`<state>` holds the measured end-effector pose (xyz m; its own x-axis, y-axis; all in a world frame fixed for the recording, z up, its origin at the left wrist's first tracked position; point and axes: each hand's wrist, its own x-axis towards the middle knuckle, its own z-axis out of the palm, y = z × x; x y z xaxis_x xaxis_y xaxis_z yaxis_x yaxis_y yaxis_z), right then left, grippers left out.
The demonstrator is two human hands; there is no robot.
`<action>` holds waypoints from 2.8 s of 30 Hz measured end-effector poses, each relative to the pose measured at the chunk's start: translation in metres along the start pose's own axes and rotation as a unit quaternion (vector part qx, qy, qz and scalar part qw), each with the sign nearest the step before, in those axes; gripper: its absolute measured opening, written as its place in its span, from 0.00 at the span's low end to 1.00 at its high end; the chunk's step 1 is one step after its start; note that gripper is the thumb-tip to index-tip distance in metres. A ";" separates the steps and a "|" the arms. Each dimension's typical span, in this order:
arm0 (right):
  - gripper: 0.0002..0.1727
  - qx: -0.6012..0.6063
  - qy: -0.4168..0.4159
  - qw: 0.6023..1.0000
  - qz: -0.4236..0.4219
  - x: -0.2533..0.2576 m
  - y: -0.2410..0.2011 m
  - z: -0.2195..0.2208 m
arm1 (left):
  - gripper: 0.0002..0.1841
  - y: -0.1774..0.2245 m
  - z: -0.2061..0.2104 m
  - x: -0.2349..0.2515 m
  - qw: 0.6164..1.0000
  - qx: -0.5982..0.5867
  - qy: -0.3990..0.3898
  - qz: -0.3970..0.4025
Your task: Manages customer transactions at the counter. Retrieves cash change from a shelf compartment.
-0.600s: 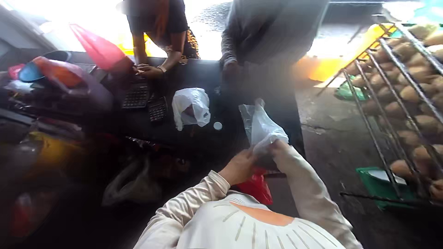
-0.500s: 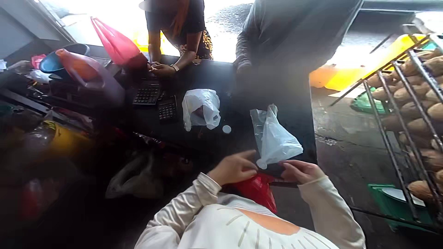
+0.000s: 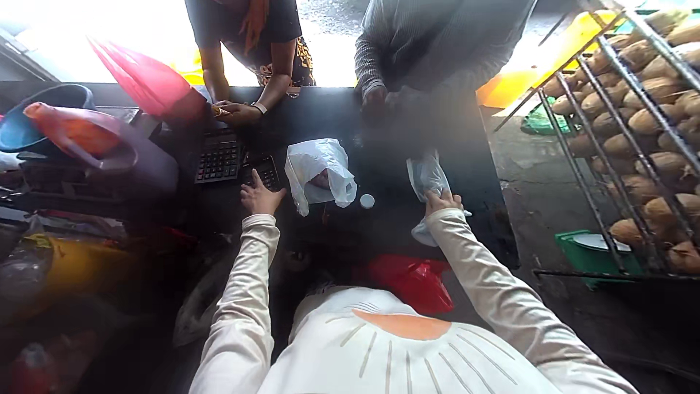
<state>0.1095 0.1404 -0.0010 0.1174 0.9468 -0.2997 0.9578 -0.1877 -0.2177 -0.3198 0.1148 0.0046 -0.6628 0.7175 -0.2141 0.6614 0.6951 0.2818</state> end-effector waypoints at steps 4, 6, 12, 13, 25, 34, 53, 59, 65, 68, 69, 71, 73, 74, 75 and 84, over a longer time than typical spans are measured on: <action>0.25 0.029 0.043 0.998 -0.021 0.050 0.017 -0.005 | 0.68 -0.003 -0.011 0.006 1.000 -0.026 -0.006 -0.011; 0.23 -0.003 0.046 0.999 -0.028 0.076 0.032 -0.012 | 0.63 -0.015 -0.028 -0.005 0.996 -0.087 -0.023 -0.018; 0.18 0.167 0.227 0.946 -0.162 -0.007 0.028 -0.052 | 0.57 -0.033 -0.092 -0.120 0.953 -0.231 -0.130 0.148; 0.18 0.217 0.265 0.920 -0.189 -0.033 0.024 -0.052 | 0.60 -0.015 -0.091 -0.149 0.949 -0.206 -0.148 0.186; 0.29 0.336 -0.059 0.940 -0.014 -0.064 0.020 0.018 | 0.75 0.149 0.083 -0.232 0.900 0.063 -0.251 0.352; 0.12 0.180 0.210 0.916 -0.289 -0.116 0.011 0.066 | 0.60 0.091 0.127 -0.170 0.843 -0.108 -0.144 0.508; 0.19 0.146 0.163 0.950 -0.224 -0.099 0.003 0.055 | 0.44 0.085 0.140 -0.166 0.831 -0.150 -0.099 0.526; 0.16 0.116 0.225 0.949 -0.188 -0.108 0.042 0.065 | 0.44 0.086 0.142 -0.168 0.832 -0.150 -0.082 0.527; 0.20 0.109 0.218 0.952 -0.186 -0.118 0.025 0.047 | 0.44 0.085 0.140 -0.168 0.832 -0.152 -0.075 0.529; 0.25 0.098 0.240 0.944 -0.203 -0.116 0.013 0.065 | 0.44 0.086 0.140 -0.168 0.831 -0.149 -0.078 0.530; 0.27 0.087 0.242 0.946 -0.199 -0.115 0.007 0.069 | 0.44 0.085 0.140 -0.168 0.830 -0.148 -0.077 0.532; 0.30 0.053 0.200 0.964 -0.169 -0.113 -0.002 0.072 | 0.44 0.085 0.141 -0.168 0.827 -0.149 -0.071 0.537; 0.34 0.034 0.124 0.982 -0.137 -0.114 -0.008 0.068 | 0.43 0.083 0.141 -0.168 0.824 -0.152 -0.075 0.540; 0.34 0.038 0.125 0.982 -0.139 -0.115 -0.009 0.068 | 0.42 0.084 0.140 -0.167 0.822 -0.155 -0.083 0.542; 0.33 0.053 0.156 0.974 -0.154 -0.118 -0.010 0.070 | 0.40 0.083 0.139 -0.166 0.818 -0.162 -0.090 0.544; 0.31 0.071 0.254 0.952 -0.159 -0.125 0.008 0.080 | 0.34 0.081 0.139 -0.165 0.808 -0.191 -0.099 0.548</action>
<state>0.0814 -0.0005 -0.0394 -0.0262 0.9593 0.2813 0.9256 0.1295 -0.3556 -0.1079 0.0585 -0.0675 0.3412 0.9126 0.2251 0.6314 -0.3999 0.6643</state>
